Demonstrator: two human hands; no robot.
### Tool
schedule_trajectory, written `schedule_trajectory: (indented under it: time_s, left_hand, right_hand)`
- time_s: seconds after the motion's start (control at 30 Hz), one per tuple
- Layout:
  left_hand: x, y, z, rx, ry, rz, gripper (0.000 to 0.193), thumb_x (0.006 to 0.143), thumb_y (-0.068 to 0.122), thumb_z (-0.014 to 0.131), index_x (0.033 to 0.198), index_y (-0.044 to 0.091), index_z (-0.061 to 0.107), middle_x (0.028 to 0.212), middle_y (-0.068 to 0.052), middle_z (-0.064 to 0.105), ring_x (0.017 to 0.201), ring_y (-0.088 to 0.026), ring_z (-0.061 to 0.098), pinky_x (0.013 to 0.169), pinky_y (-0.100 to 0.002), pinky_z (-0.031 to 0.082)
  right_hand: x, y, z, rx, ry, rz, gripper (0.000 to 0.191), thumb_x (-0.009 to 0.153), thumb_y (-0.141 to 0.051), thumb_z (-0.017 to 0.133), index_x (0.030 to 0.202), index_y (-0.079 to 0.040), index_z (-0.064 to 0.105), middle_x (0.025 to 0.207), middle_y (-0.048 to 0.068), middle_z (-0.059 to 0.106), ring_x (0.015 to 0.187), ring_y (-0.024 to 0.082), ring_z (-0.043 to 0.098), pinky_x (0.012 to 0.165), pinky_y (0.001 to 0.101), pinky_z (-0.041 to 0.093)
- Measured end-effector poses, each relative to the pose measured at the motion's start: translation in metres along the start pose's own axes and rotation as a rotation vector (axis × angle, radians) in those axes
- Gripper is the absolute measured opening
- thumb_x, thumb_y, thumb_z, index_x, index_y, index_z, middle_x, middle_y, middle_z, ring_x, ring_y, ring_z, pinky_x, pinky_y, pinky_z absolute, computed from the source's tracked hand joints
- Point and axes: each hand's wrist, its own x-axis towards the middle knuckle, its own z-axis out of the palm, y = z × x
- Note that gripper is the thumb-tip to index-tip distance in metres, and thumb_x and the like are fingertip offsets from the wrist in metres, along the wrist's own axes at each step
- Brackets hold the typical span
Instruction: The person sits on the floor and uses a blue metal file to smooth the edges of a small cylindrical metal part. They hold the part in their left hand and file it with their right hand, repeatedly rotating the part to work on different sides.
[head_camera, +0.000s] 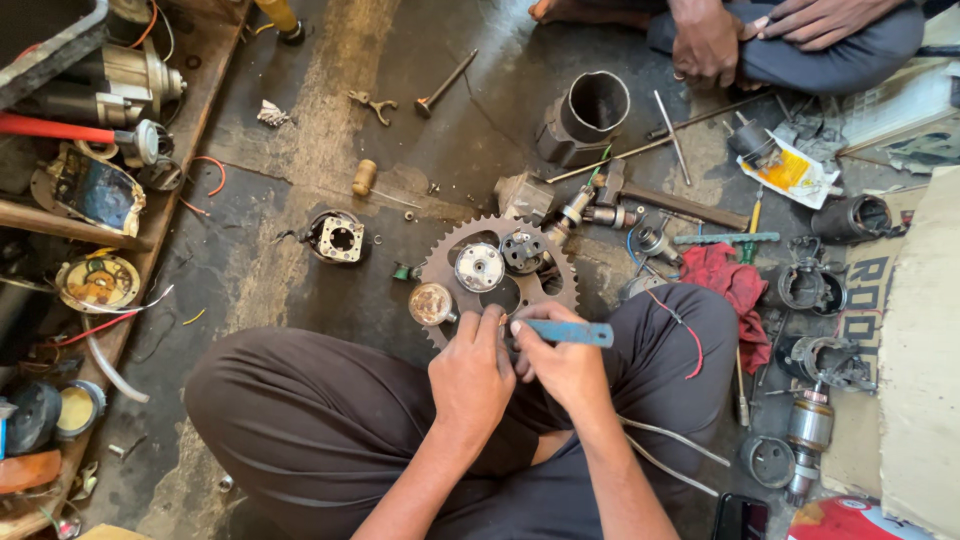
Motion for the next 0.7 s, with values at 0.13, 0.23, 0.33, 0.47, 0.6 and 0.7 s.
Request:
schedule_trajectory:
  time_s: [0.13, 0.23, 0.33, 0.47, 0.6, 0.7]
  left_hand:
    - [-0.001, 0.001, 0.001, 0.012, 0.014, 0.001, 0.035, 0.082, 0.008, 0.07, 0.117, 0.008, 0.066, 0.093, -0.011, 0.062, 0.072, -0.031, 0.068, 0.057, -0.041, 0.052]
    - [-0.001, 0.001, 0.002, 0.002, 0.023, 0.009, 0.035, 0.083, 0.007, 0.07, 0.117, 0.007, 0.066, 0.093, -0.011, 0.062, 0.072, -0.03, 0.069, 0.057, -0.041, 0.053]
    - [-0.001, 0.0, 0.003, -0.008, 0.018, 0.008, 0.034, 0.083, 0.007, 0.07, 0.117, 0.007, 0.066, 0.093, -0.011, 0.062, 0.072, -0.03, 0.069, 0.058, -0.04, 0.053]
    - [-0.001, 0.0, 0.002, -0.024, 0.01, 0.01, 0.035, 0.082, 0.006, 0.07, 0.117, 0.008, 0.066, 0.093, -0.011, 0.062, 0.072, -0.031, 0.069, 0.058, -0.041, 0.053]
    - [-0.001, 0.0, 0.001, -0.012, -0.014, 0.003, 0.037, 0.081, 0.007, 0.07, 0.118, 0.007, 0.065, 0.094, -0.011, 0.062, 0.073, -0.031, 0.069, 0.057, -0.041, 0.052]
    - [-0.001, 0.0, 0.0, -0.023, -0.022, 0.003, 0.039, 0.081, 0.007, 0.071, 0.119, 0.008, 0.066, 0.094, -0.011, 0.062, 0.072, -0.031, 0.068, 0.058, -0.041, 0.052]
  right_hand:
    - [0.0, -0.003, -0.002, -0.033, -0.019, 0.034, 0.013, 0.093, -0.01, 0.07, 0.096, 0.003, 0.072, 0.068, 0.006, 0.066, 0.045, 0.009, 0.06, 0.038, 0.0259, 0.046]
    - [-0.003, -0.001, 0.0, -0.021, 0.003, 0.019, 0.014, 0.092, -0.011, 0.07, 0.098, 0.001, 0.072, 0.068, 0.005, 0.066, 0.044, 0.009, 0.058, 0.038, 0.0255, 0.045]
    - [-0.005, 0.002, 0.001, -0.002, 0.023, 0.002, 0.014, 0.093, -0.011, 0.07, 0.099, 0.001, 0.073, 0.068, 0.004, 0.065, 0.044, 0.008, 0.056, 0.038, 0.0249, 0.043]
    - [-0.007, 0.002, 0.001, -0.047, -0.001, -0.027, 0.014, 0.093, -0.012, 0.07, 0.1, 0.0, 0.073, 0.067, 0.003, 0.065, 0.045, 0.006, 0.054, 0.039, 0.0237, 0.043]
    - [-0.009, -0.003, 0.005, -0.053, 0.01, -0.065, 0.014, 0.093, -0.011, 0.071, 0.1, 0.001, 0.073, 0.067, 0.002, 0.065, 0.045, 0.006, 0.055, 0.04, 0.0239, 0.043]
    - [-0.01, -0.006, 0.008, -0.043, 0.081, 0.015, 0.014, 0.093, -0.011, 0.07, 0.099, 0.001, 0.073, 0.065, 0.003, 0.064, 0.043, 0.007, 0.054, 0.038, 0.0256, 0.041]
